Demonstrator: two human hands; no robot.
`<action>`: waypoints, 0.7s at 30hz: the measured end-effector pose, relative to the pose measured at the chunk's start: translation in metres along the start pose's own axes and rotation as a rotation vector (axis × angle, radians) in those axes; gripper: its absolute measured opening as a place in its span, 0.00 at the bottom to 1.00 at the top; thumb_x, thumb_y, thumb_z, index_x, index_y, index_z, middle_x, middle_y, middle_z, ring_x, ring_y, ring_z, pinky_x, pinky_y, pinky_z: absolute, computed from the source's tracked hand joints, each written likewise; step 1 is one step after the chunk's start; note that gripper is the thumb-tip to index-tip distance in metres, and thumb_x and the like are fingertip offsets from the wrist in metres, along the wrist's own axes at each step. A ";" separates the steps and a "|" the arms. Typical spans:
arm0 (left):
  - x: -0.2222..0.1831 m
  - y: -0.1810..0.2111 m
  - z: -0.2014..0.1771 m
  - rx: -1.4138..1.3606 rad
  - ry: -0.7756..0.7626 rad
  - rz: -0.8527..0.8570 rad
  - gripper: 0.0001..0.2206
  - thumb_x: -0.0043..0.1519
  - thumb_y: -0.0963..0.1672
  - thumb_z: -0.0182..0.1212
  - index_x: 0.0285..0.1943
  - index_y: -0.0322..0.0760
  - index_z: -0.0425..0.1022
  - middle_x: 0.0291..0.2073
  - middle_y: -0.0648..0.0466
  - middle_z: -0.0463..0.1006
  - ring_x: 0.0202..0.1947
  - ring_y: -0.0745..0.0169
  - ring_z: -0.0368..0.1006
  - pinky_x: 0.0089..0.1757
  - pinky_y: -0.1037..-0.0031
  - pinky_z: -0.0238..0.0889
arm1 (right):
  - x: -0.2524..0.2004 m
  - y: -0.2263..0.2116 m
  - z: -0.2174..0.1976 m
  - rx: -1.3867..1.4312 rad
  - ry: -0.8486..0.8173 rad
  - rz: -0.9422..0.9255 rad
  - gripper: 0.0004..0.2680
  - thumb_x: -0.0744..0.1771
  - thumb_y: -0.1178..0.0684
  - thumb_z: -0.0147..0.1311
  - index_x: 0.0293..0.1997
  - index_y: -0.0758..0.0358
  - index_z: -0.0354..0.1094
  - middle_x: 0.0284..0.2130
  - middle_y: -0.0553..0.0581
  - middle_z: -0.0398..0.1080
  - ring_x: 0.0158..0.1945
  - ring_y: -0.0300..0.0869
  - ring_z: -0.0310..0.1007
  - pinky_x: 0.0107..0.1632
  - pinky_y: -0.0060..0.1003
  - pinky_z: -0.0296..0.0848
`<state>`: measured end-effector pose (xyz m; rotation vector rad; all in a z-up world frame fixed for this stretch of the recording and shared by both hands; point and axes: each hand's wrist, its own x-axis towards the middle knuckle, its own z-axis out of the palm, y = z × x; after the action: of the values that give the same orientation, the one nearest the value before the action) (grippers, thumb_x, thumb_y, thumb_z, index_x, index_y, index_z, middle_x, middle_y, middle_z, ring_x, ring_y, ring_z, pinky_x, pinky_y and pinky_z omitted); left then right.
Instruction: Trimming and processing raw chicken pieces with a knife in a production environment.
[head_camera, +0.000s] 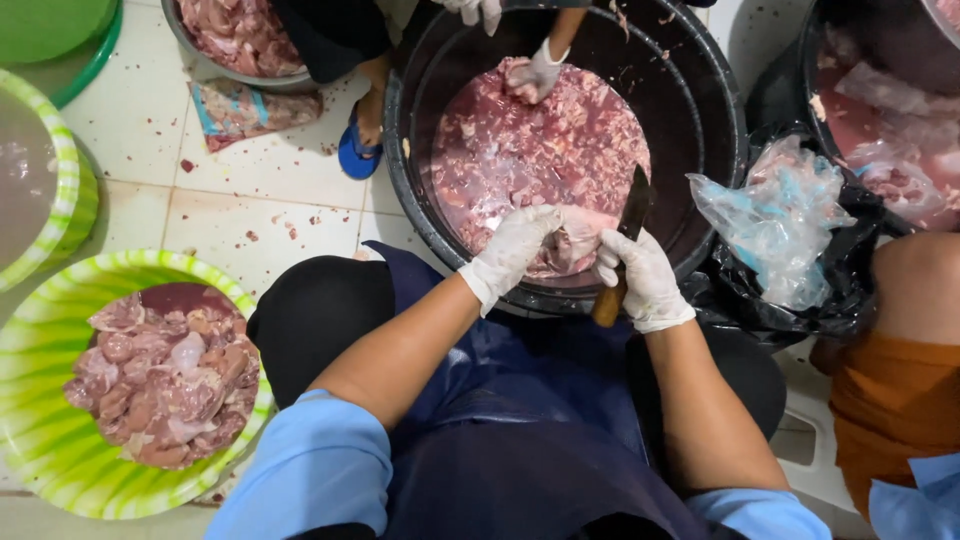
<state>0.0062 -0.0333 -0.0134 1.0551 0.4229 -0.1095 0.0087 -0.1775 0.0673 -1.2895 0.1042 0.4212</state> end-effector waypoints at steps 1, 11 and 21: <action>0.001 -0.001 0.001 -0.021 0.004 -0.023 0.14 0.58 0.43 0.63 0.51 0.34 0.75 0.42 0.49 0.79 0.39 0.66 0.74 0.40 0.76 0.71 | -0.001 0.000 0.000 0.002 -0.005 0.000 0.08 0.65 0.62 0.50 0.26 0.61 0.55 0.14 0.52 0.52 0.09 0.38 0.55 0.17 0.28 0.55; -0.019 0.048 0.004 -0.237 0.044 -0.210 0.10 0.52 0.46 0.66 0.41 0.44 0.77 0.21 0.63 0.69 0.20 0.73 0.69 0.28 0.80 0.65 | -0.003 0.000 0.000 -0.002 -0.039 -0.004 0.08 0.66 0.61 0.49 0.27 0.62 0.55 0.15 0.52 0.53 0.10 0.37 0.57 0.17 0.26 0.55; -0.019 0.036 -0.006 -0.054 -0.091 -0.013 0.12 0.53 0.41 0.65 0.46 0.39 0.74 0.30 0.62 0.76 0.30 0.75 0.75 0.33 0.84 0.71 | -0.009 -0.008 0.003 -0.049 -0.064 -0.011 0.09 0.65 0.63 0.50 0.24 0.62 0.54 0.12 0.55 0.53 0.09 0.40 0.58 0.16 0.28 0.54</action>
<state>-0.0026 -0.0125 0.0211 0.9906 0.3488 -0.1559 0.0026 -0.1783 0.0780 -1.3232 0.0335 0.4578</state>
